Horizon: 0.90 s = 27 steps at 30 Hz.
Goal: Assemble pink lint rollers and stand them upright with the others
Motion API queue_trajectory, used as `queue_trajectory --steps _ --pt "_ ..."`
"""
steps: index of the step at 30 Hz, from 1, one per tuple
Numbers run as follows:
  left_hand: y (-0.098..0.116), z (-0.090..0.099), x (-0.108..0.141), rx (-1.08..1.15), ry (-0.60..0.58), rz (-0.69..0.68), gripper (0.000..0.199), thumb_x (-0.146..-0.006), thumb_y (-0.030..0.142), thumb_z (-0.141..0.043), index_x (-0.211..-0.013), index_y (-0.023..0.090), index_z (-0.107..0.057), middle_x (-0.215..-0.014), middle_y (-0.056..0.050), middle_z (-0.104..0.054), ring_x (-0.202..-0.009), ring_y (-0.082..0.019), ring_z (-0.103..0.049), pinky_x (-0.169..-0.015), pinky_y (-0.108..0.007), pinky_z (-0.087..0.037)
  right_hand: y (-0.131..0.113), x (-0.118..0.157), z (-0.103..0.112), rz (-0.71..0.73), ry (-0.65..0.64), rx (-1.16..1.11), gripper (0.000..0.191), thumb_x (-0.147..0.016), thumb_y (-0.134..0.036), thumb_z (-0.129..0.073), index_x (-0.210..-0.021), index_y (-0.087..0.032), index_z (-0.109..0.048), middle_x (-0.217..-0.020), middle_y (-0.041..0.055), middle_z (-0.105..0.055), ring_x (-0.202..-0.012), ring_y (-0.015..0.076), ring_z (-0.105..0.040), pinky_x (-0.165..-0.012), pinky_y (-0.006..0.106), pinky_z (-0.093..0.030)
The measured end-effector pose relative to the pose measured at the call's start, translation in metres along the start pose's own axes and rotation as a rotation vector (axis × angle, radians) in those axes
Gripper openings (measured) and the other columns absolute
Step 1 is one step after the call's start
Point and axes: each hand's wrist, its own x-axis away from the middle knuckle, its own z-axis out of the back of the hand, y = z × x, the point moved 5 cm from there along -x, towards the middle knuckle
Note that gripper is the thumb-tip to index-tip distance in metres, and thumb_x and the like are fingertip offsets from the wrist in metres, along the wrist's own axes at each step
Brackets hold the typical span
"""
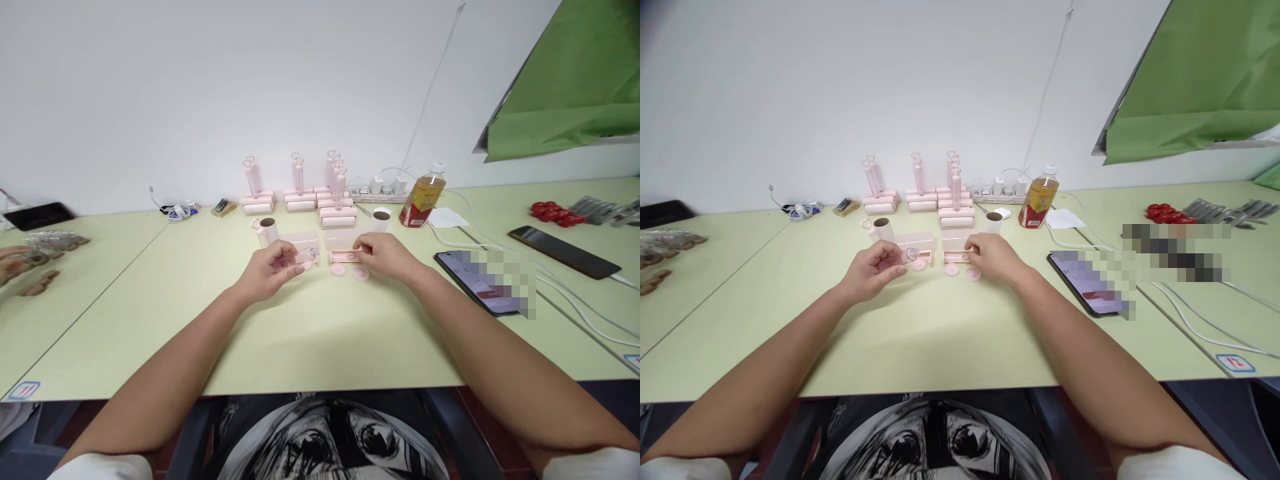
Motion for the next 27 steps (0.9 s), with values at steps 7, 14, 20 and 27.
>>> queue_trajectory --steps 7,14,20,27 --pt "-0.002 0.000 0.000 -0.014 0.000 0.005 0.027 -0.085 0.042 -0.066 -0.090 0.019 -0.053 -0.075 0.001 -0.058 -0.062 -0.009 -0.048 -0.055 -0.021 -0.037 0.003 0.001 0.013 -0.115 0.057 0.167 0.017 -0.082 -0.020 -0.056 -0.089 -0.017 -0.071 -0.094 0.0080 -0.069 -0.078 0.0186 -0.058 -0.061 0.027 -0.033" --pt "0.000 -0.001 0.000 0.000 0.002 0.001 0.030 -0.085 0.047 -0.065 -0.089 0.020 -0.052 -0.075 0.001 -0.057 -0.062 -0.010 -0.049 -0.055 -0.021 -0.038 -0.006 0.012 0.000 -0.194 -0.251 0.196 0.008 -0.072 -0.027 -0.068 -0.076 -0.021 -0.070 -0.078 0.0056 -0.070 -0.065 0.0186 -0.057 -0.054 0.028 -0.029" --pt "0.001 -0.002 0.000 0.000 -0.006 0.019 0.030 -0.084 0.046 -0.065 -0.087 0.019 -0.052 -0.074 0.001 -0.057 -0.062 -0.009 -0.049 -0.056 -0.021 -0.040 -0.015 0.019 -0.013 -0.103 -0.392 0.247 0.014 -0.070 -0.011 -0.058 -0.060 -0.020 -0.061 -0.067 0.0054 -0.065 -0.056 0.0165 -0.051 -0.051 0.029 -0.025" --pt "-0.001 -0.004 0.000 0.020 -0.020 0.017 0.029 -0.083 0.044 -0.066 -0.089 0.019 -0.054 -0.076 0.001 -0.058 -0.064 -0.010 -0.050 -0.058 -0.021 -0.042 -0.006 0.011 -0.004 -0.155 -0.254 0.293 0.017 -0.079 -0.019 -0.055 -0.064 -0.019 -0.064 -0.070 0.0076 -0.066 -0.060 0.0176 -0.052 -0.054 0.030 -0.025"
